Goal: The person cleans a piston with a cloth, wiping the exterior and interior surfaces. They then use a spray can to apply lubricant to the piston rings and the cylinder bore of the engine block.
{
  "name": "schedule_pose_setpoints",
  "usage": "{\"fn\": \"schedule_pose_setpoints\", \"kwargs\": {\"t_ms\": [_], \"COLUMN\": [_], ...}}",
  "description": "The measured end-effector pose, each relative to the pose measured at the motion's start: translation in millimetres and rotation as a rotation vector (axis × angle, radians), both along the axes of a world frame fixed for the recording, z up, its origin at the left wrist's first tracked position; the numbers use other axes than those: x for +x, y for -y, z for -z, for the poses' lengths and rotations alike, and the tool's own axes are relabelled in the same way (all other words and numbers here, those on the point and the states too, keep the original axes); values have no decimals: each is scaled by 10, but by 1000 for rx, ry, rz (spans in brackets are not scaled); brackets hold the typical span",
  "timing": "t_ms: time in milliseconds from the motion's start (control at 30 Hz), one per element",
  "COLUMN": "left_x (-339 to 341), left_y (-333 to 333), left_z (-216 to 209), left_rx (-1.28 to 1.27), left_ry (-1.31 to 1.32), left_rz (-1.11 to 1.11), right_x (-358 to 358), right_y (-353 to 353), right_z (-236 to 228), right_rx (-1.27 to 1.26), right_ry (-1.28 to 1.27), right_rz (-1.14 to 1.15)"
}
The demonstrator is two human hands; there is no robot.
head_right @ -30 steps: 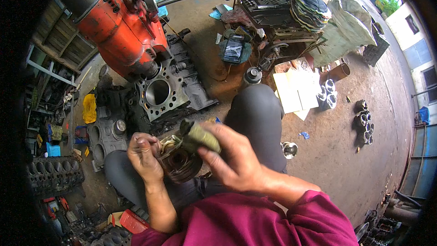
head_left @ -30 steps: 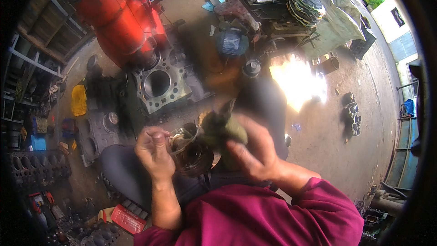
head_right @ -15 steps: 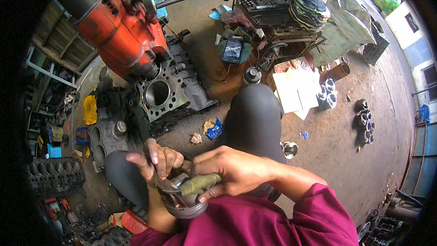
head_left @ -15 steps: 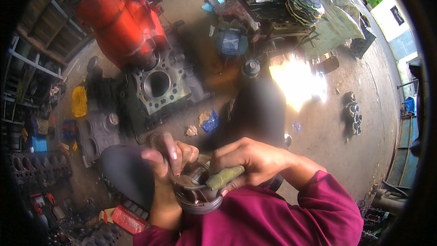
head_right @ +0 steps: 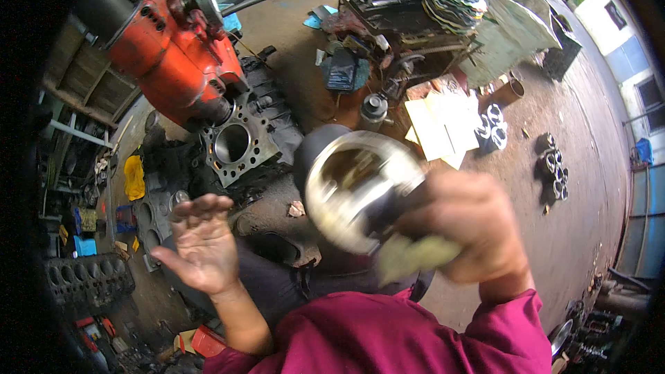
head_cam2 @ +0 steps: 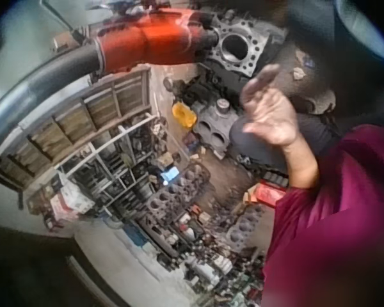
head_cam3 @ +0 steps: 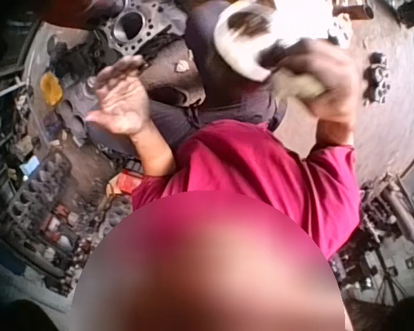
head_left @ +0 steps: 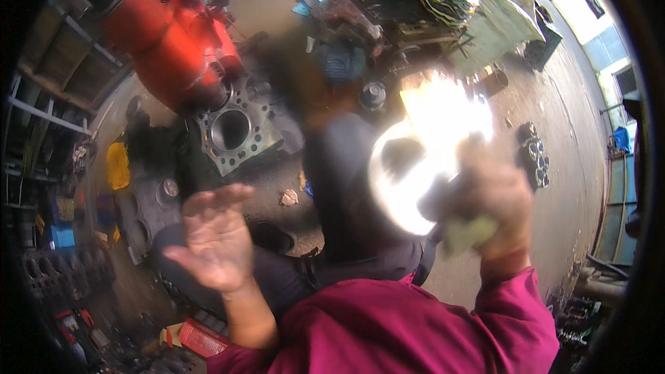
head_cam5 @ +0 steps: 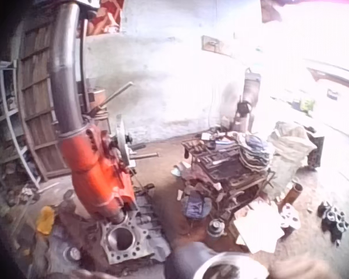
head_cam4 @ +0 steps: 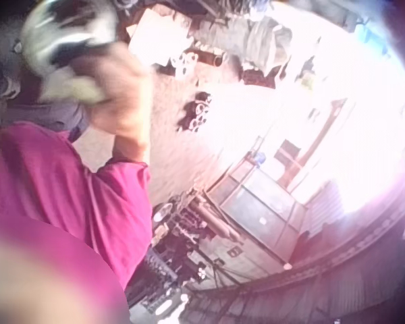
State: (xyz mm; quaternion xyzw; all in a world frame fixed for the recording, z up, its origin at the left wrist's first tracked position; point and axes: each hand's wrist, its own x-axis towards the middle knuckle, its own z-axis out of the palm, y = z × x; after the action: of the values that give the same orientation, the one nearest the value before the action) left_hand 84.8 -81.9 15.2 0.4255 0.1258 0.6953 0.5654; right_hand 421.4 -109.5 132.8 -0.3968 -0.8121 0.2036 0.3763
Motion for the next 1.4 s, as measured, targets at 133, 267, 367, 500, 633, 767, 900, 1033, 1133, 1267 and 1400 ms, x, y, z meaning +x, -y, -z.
{"fn": "schedule_pose_setpoints", "kwargs": {"t_ms": [133,267,367,500,633,767,900,1033,1133,1267,1400], "left_x": [-362,-443,-401,-326,-245,-185,-142,-106,-77,10,96], "left_y": [5,-31,-59,-107,-167,-207,-243,-283,-318,-344,-339], "left_z": [-1,28,62,101,121,145,203,238,237,249,228], "left_rx": [-216,-292,-355,-437,-504,-520,-546,-561,-536,-526,-581], "left_ry": [125,67,9,-27,-85,-169,-202,-76,60,252,340], "left_rz": [-168,-159,-111,-111,-137,-153,-167,-51,70,201,200], "right_x": [417,771,931,976,932,841,835,948,947,897,878], "right_y": [162,186,172,138,-132,-421,-504,-401,-254,-78,-132], "right_z": [-32,414,987,1859,2816,3603,4025,4149,4123,3745,2767], "right_rx": [-73,-241,-529,-814,-902,-807,-669,-832,-944,-714,-707], "right_ry": [120,222,248,229,256,328,440,592,541,430,-242], "right_rz": [490,611,697,717,654,689,696,645,686,772,1005]}}
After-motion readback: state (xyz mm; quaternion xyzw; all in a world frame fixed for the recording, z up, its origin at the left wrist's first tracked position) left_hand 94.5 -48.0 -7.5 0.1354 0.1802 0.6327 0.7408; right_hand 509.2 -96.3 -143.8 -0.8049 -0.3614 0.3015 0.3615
